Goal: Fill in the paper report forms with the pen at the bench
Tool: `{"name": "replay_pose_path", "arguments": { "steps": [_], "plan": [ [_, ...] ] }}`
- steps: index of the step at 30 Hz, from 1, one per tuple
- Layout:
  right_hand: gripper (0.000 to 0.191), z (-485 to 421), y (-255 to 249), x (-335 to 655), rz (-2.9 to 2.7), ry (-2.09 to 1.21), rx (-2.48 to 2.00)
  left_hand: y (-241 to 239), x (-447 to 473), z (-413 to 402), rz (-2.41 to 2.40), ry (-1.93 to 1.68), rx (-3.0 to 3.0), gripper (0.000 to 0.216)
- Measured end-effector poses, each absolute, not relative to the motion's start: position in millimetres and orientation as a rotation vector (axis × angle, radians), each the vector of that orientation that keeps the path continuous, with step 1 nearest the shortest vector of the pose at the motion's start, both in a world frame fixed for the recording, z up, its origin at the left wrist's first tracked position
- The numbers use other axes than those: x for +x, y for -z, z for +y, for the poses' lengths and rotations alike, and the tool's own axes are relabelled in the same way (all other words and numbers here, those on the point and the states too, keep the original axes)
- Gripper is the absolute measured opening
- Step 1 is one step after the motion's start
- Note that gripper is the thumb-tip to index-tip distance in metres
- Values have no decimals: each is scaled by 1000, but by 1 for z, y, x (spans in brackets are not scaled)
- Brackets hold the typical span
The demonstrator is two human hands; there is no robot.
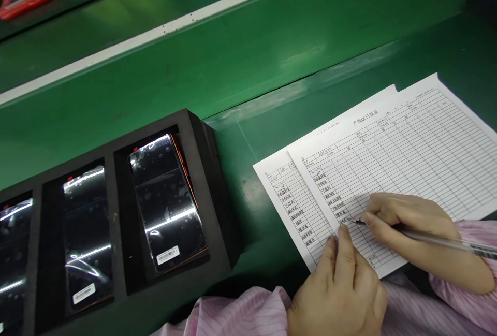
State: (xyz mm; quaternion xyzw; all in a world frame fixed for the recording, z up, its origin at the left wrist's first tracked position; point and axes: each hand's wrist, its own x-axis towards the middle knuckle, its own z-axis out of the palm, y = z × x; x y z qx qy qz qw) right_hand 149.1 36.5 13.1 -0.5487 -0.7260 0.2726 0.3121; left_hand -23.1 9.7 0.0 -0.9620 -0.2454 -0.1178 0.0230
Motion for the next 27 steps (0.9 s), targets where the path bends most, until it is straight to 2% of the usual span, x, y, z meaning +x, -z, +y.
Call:
{"name": "replay_pose_path", "arguments": {
  "steps": [27],
  "plan": [
    [31,37,-14,151,-1962,-693,-1431,0,-24,12,-778,377,-2983,47]
  ]
}}
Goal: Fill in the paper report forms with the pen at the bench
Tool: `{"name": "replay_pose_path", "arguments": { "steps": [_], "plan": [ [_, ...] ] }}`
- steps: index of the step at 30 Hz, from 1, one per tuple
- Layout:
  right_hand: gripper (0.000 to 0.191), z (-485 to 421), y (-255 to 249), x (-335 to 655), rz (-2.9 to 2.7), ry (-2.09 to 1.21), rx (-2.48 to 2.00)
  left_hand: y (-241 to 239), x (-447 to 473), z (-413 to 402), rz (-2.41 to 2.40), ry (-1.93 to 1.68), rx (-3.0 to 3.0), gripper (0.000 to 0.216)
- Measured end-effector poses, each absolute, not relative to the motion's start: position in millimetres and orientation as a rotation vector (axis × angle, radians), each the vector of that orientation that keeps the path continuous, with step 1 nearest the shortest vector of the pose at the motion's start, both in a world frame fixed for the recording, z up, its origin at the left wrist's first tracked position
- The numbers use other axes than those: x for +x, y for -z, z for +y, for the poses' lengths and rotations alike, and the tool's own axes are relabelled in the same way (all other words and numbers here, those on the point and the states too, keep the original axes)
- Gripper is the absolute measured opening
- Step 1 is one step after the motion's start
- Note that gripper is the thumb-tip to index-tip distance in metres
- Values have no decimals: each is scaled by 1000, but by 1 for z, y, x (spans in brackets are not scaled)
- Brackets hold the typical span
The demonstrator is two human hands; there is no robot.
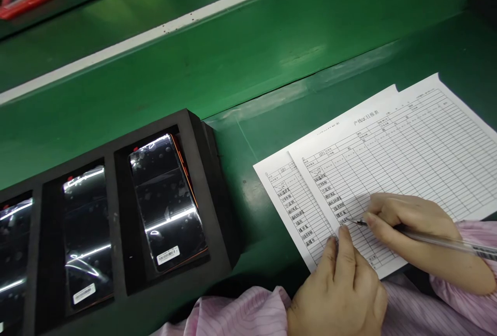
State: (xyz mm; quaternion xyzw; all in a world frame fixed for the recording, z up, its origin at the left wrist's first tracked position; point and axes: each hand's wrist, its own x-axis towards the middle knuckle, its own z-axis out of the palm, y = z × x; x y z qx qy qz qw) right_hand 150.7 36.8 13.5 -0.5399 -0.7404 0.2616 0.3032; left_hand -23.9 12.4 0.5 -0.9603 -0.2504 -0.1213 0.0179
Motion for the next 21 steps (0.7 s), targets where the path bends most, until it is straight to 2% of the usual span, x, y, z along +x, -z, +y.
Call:
{"name": "replay_pose_path", "arguments": {
  "steps": [21],
  "plan": [
    [31,36,-12,158,-1950,-746,-1465,1,-25,10,-746,347,-2981,43]
  ]
}}
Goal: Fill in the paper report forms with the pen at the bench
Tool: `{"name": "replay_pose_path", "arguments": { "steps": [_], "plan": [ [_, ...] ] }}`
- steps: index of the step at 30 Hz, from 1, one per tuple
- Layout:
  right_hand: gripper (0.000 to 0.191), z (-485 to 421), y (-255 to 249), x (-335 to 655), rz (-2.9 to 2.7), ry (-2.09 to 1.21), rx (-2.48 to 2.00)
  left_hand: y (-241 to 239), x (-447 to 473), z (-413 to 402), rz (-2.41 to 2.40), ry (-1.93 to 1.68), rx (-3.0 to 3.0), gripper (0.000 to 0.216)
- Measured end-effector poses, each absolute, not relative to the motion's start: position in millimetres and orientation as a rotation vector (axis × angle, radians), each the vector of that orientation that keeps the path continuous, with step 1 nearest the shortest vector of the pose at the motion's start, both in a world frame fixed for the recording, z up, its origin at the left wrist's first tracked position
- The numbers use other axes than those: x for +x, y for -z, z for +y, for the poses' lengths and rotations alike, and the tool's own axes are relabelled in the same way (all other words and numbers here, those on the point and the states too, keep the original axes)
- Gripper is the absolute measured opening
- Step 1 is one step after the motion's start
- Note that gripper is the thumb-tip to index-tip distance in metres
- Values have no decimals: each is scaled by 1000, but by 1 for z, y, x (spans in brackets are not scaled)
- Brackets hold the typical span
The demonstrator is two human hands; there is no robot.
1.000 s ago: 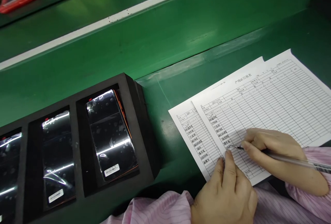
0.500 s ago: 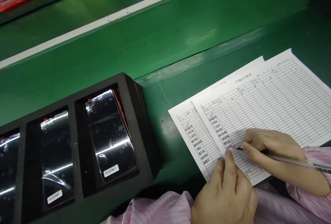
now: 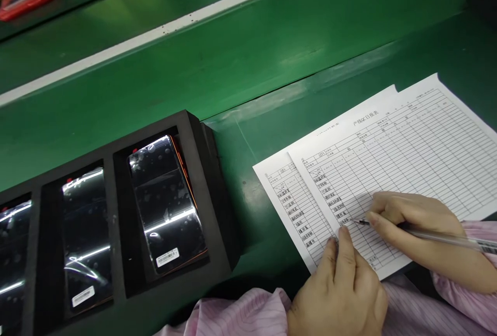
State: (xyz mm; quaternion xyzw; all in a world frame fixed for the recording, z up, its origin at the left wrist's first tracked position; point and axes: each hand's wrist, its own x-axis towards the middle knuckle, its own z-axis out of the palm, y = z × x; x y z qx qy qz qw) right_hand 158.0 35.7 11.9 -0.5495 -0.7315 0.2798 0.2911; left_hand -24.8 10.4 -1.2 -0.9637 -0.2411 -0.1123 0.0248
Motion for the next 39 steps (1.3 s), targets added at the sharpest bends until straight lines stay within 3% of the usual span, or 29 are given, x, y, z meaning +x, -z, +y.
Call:
{"name": "replay_pose_path", "arguments": {
  "steps": [39],
  "plan": [
    [35,34,-9,160,-1917,-778,-1559,-1,-25,13,-742,388,-2986,44]
  ]
}}
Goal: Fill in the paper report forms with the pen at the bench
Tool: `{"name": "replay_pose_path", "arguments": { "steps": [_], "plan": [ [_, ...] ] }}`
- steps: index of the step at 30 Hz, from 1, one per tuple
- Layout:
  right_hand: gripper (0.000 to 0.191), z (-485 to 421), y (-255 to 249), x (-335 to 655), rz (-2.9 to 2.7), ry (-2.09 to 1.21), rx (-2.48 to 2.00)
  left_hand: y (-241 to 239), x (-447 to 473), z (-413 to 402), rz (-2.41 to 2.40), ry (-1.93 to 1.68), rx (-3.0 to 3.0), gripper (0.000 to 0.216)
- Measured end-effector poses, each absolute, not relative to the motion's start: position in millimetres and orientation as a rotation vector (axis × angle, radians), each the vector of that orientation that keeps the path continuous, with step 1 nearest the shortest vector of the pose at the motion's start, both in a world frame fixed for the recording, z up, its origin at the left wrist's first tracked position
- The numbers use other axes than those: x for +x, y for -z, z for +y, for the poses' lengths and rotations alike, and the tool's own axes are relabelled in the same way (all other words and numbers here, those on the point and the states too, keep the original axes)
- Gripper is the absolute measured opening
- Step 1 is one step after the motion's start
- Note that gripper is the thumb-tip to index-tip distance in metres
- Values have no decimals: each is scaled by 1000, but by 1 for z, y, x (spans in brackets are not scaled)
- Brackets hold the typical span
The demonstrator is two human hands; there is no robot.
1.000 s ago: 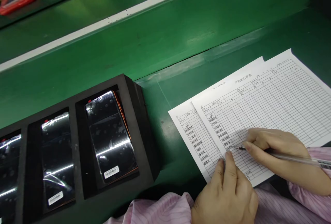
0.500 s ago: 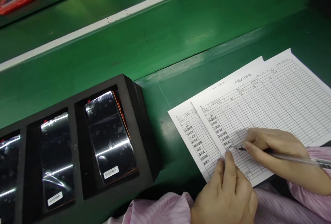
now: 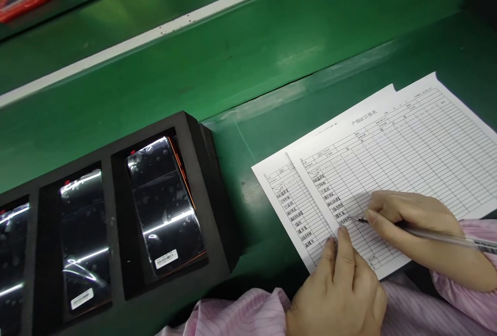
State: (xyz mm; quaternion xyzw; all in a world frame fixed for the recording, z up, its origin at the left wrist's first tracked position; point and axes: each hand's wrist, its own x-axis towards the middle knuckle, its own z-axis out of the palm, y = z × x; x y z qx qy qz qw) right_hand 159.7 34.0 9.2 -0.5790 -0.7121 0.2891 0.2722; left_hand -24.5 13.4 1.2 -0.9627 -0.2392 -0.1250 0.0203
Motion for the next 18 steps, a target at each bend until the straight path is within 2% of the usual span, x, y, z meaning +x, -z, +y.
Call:
{"name": "replay_pose_path", "arguments": {
  "steps": [18],
  "plan": [
    [32,31,-8,163,-1906,-809,-1536,-1,-24,12,-731,383,-2973,42]
  ]
}}
